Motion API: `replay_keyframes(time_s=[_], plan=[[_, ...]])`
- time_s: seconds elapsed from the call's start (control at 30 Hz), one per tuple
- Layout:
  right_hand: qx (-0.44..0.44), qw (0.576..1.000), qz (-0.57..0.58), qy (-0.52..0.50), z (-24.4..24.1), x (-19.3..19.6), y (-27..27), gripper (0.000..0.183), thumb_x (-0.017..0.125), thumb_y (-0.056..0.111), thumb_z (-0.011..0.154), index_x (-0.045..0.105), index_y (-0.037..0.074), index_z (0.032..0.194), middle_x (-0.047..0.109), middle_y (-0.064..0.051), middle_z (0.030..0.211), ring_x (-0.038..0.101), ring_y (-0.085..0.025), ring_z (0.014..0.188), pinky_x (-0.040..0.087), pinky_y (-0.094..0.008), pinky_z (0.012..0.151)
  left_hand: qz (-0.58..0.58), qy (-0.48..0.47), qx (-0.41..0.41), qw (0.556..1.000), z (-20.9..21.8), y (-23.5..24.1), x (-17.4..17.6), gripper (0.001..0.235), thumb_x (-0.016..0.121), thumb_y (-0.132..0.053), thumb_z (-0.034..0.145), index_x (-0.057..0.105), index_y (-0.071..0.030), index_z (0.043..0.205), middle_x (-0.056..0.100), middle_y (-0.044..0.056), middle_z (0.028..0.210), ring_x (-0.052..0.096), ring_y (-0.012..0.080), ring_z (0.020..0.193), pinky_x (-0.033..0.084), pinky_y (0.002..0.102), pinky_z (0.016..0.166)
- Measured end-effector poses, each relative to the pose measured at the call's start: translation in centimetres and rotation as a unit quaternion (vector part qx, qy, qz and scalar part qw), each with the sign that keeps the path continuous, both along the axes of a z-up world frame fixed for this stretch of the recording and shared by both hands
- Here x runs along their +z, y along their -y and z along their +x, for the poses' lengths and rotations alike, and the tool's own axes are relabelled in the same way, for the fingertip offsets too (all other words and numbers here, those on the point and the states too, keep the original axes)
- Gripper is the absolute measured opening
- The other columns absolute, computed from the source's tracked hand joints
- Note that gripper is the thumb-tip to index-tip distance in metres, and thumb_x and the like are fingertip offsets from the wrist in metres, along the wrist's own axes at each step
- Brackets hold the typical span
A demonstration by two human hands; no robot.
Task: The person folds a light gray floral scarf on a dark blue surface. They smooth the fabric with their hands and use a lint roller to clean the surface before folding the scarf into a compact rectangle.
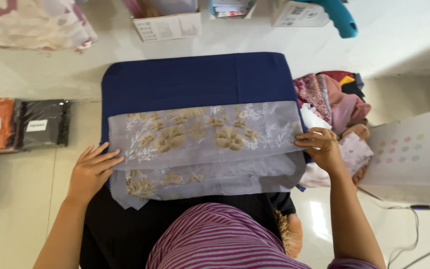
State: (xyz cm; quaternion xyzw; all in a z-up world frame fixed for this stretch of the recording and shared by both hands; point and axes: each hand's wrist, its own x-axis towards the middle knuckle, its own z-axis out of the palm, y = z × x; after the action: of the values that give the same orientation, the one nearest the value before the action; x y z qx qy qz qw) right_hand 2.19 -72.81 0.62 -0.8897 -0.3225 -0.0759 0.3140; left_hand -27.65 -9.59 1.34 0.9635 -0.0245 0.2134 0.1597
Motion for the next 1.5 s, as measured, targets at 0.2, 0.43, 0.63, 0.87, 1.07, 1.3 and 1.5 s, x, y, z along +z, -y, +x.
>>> replay_keyframes(time_s=[0.2,0.43,0.63,0.87,1.07,1.3,1.5], plan=[[0.013,0.999,-0.039,-0.005,-1.0,2.2,-1.1,0.031,0.077,0.012,0.079,0.083,0.038,0.094,0.077,0.017,0.109,0.061,-0.017,0.119,0.034,-0.04,0.108,0.012,-0.038,0.008,0.999,0.0,0.3,0.5,0.027,0.078,-0.027,0.083,0.08,-0.037,0.107,0.075,-0.011,0.125,0.061,0.0227,0.136,0.04,0.046,0.124],[-0.003,0.989,0.073,-0.129,3.5,4.4,-2.3,0.023,0.073,0.019,0.092,0.08,0.017,0.113,0.076,-0.009,0.113,0.067,-0.035,0.112,0.045,-0.046,0.105,-0.051,-0.015,0.001,0.999,3.6,-3.0,2.4,0.023,0.065,-0.04,0.099,0.08,-0.025,0.105,0.079,-0.001,0.108,0.072,0.0304,0.111,0.053,0.048,0.105],[-0.032,0.999,-0.028,0.0,8.6,2.6,-8.4,0.039,0.083,0.043,0.086,0.077,0.03,0.122,0.074,-0.004,0.115,0.068,-0.032,0.111,0.049,-0.043,0.096,-0.009,-0.016,0.041,0.999,9.4,-2.0,3.9,0.035,0.08,-0.038,0.091,0.08,-0.018,0.119,0.078,0.011,0.108,0.072,0.0343,0.105,0.057,0.043,0.091],[-0.073,0.991,-0.081,-0.072,11.7,-1.2,-7.2,0.027,0.083,0.043,0.084,0.079,0.03,0.108,0.073,0.003,0.106,0.066,-0.027,0.108,0.049,-0.039,0.093,0.003,-0.081,0.108,0.991,10.9,-3.9,1.5,0.03,0.075,-0.046,0.095,0.078,-0.027,0.118,0.074,0.005,0.11,0.069,0.0292,0.108,0.053,0.04,0.09],[-0.076,0.987,0.02,-0.14,11.0,-0.9,-7.2,0.023,0.086,0.025,0.084,0.078,0.013,0.101,0.071,-0.011,0.094,0.065,-0.03,0.095,0.051,-0.04,0.084,-0.037,-0.134,0.125,0.982,12.0,-5.5,-0.9,0.018,0.074,-0.039,0.097,0.077,-0.024,0.105,0.072,0.004,0.112,0.066,0.0323,0.114,0.054,0.044,0.092],[-0.121,0.914,0.302,-0.242,6.0,1.6,-7.3,0.02,0.079,0.008,0.09,0.071,0.012,0.108,0.063,-0.001,0.09,0.059,-0.013,0.086,0.049,-0.029,0.081,-0.313,-0.119,0.213,0.918,8.5,-1.1,1.4,0.029,0.061,-0.042,0.106,0.064,-0.018,0.123,0.068,0.021,0.122,0.063,0.0448,0.115,0.049,0.055,0.096],[-0.217,0.923,0.31,-0.066,-2.1,2.8,-6.7,0.023,0.082,0.006,0.091,0.077,0.012,0.112,0.073,-0.009,0.098,0.066,-0.017,0.096,0.052,-0.032,0.092,-0.232,0.084,0.281,0.927,3.4,5.8,3.5,0.024,0.061,-0.037,0.107,0.072,-0.019,0.118,0.071,0.012,0.112,0.066,0.0344,0.109,0.05,0.045,0.097]])
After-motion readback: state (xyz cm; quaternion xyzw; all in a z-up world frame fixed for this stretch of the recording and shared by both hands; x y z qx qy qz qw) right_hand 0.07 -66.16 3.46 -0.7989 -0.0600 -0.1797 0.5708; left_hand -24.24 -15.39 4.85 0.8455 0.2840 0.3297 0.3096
